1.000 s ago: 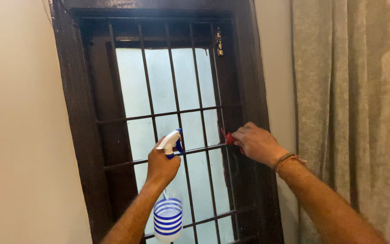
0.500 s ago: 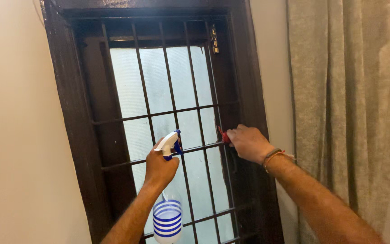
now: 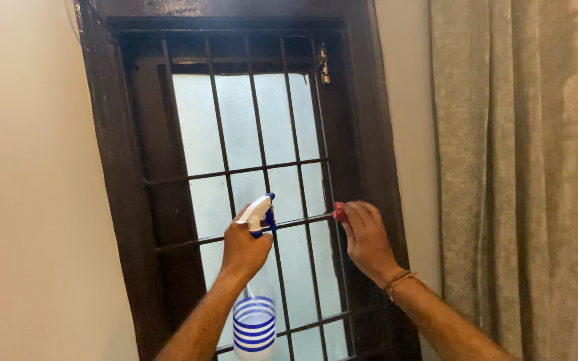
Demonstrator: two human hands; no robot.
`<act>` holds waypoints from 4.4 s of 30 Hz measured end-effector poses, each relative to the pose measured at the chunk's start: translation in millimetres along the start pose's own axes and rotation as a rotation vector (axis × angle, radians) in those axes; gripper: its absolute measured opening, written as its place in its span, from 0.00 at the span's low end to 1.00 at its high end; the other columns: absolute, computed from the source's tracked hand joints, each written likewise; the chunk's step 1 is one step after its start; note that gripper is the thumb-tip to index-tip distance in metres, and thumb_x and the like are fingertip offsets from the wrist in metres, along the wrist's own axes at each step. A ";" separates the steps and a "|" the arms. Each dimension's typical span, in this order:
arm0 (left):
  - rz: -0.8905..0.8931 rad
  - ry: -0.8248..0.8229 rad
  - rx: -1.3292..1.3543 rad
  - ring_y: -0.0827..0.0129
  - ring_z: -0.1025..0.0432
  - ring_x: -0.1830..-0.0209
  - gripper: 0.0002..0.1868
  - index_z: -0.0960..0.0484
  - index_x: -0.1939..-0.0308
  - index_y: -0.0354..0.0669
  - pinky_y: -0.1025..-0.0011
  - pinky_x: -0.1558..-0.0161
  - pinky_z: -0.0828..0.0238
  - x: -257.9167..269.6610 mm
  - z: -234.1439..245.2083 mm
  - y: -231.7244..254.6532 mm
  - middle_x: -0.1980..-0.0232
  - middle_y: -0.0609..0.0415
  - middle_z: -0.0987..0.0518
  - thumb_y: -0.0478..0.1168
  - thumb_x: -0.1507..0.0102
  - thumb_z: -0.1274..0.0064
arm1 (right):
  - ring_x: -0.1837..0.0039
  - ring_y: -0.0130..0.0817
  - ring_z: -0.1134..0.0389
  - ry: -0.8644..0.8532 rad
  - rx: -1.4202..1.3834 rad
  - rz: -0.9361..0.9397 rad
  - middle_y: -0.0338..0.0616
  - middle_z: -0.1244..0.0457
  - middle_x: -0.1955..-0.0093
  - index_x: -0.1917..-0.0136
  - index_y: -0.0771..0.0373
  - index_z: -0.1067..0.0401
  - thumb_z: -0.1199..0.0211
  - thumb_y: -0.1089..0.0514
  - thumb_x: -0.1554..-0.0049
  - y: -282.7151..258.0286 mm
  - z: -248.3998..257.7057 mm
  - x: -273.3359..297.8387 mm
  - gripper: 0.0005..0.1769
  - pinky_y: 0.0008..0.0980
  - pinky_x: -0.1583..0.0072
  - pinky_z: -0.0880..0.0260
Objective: The person sprays a cleaning solution onto the dark wooden window frame and wipes it with a red cloth. The person works along the vertical and horizontal sections of the frame, repeatedly spraying and wiping to remove dirt.
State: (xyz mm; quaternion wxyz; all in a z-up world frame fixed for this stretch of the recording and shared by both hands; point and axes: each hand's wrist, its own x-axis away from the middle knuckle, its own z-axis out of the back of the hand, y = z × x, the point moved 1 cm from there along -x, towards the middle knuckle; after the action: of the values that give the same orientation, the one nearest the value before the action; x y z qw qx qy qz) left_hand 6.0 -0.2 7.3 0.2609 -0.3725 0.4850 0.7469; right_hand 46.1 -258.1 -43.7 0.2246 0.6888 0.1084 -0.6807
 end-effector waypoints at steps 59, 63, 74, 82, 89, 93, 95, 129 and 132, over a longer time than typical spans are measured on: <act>0.042 0.095 -0.011 0.69 0.23 0.67 0.30 0.22 0.40 0.40 0.71 0.63 0.25 -14.7 14.0 -8.3 0.55 0.50 0.15 0.26 0.48 0.53 | 0.64 0.27 0.34 -0.146 -0.938 -0.673 0.41 0.36 0.61 0.47 0.63 0.31 0.52 0.52 0.32 -7.5 -110.0 -107.1 0.14 0.30 0.61 0.29; -0.015 0.090 -0.024 0.72 0.23 0.66 0.31 0.23 0.40 0.40 0.72 0.62 0.25 -16.1 13.7 -8.7 0.55 0.51 0.15 0.25 0.48 0.52 | 0.66 0.27 0.36 -0.177 -1.086 -0.713 0.37 0.39 0.62 0.46 0.62 0.33 0.53 0.52 0.32 -2.3 -114.0 -104.4 0.13 0.31 0.62 0.30; 0.028 0.092 -0.022 0.73 0.24 0.67 0.28 0.21 0.43 0.41 0.73 0.64 0.26 -14.9 17.0 -7.5 0.56 0.52 0.16 0.25 0.48 0.53 | 0.54 0.55 0.28 -0.333 -0.272 -0.540 0.56 0.30 0.58 0.45 0.61 0.35 0.57 0.47 0.32 -26.1 -82.6 -93.8 0.17 0.54 0.50 0.31; 0.020 0.099 -0.056 0.71 0.24 0.70 0.28 0.22 0.42 0.40 0.73 0.65 0.27 -12.6 15.8 -10.5 0.56 0.52 0.16 0.25 0.47 0.52 | 0.53 0.57 0.26 -0.448 -0.170 -0.536 0.58 0.30 0.58 0.42 0.65 0.38 0.58 0.47 0.33 -41.9 -61.9 -90.7 0.20 0.54 0.48 0.28; -0.002 0.107 -0.015 0.71 0.24 0.68 0.29 0.22 0.41 0.40 0.72 0.65 0.25 -8.7 16.4 -14.3 0.55 0.52 0.15 0.25 0.48 0.53 | 0.56 0.56 0.26 -0.426 -0.098 -0.511 0.57 0.30 0.61 0.45 0.68 0.38 0.57 0.47 0.32 -49.7 -58.9 -81.8 0.20 0.53 0.52 0.27; -0.014 0.128 -0.064 0.70 0.23 0.68 0.30 0.23 0.41 0.40 0.72 0.64 0.25 -5.7 20.7 -11.6 0.55 0.51 0.16 0.26 0.48 0.53 | 0.55 0.54 0.26 -0.455 -0.028 -0.491 0.56 0.30 0.60 0.46 0.68 0.38 0.56 0.47 0.32 -51.7 -57.3 -79.0 0.20 0.51 0.52 0.25; -0.004 0.134 -0.079 0.68 0.23 0.68 0.30 0.23 0.41 0.40 0.71 0.63 0.25 -4.2 22.4 -11.6 0.56 0.50 0.17 0.26 0.48 0.53 | 0.54 0.53 0.26 -0.477 0.003 -0.457 0.56 0.30 0.59 0.46 0.68 0.38 0.54 0.46 0.33 -51.0 -56.0 -76.7 0.20 0.50 0.51 0.25; 0.005 0.252 -0.071 0.64 0.22 0.65 0.27 0.21 0.44 0.40 0.68 0.61 0.26 17.5 43.4 -15.9 0.61 0.47 0.18 0.26 0.48 0.52 | 0.52 0.44 0.33 0.087 -0.355 -0.231 0.54 0.40 0.48 0.41 0.69 0.41 0.49 0.53 0.34 -77.0 -29.1 -63.7 0.16 0.41 0.52 0.30; 0.029 0.255 -0.061 0.63 0.21 0.64 0.28 0.21 0.44 0.40 0.68 0.61 0.25 12.5 46.0 -14.6 0.59 0.47 0.18 0.25 0.49 0.54 | 0.53 0.41 0.32 0.000 -0.387 -0.365 0.50 0.38 0.51 0.45 0.66 0.38 0.48 0.51 0.33 -83.7 -35.3 -84.6 0.15 0.41 0.52 0.31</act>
State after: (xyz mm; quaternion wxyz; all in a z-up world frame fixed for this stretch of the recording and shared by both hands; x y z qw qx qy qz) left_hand -4.4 48.2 1.1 0.1747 -0.4652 0.4967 0.7116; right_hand 35.2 -155.5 25.3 0.2256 0.6021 0.3587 -0.6767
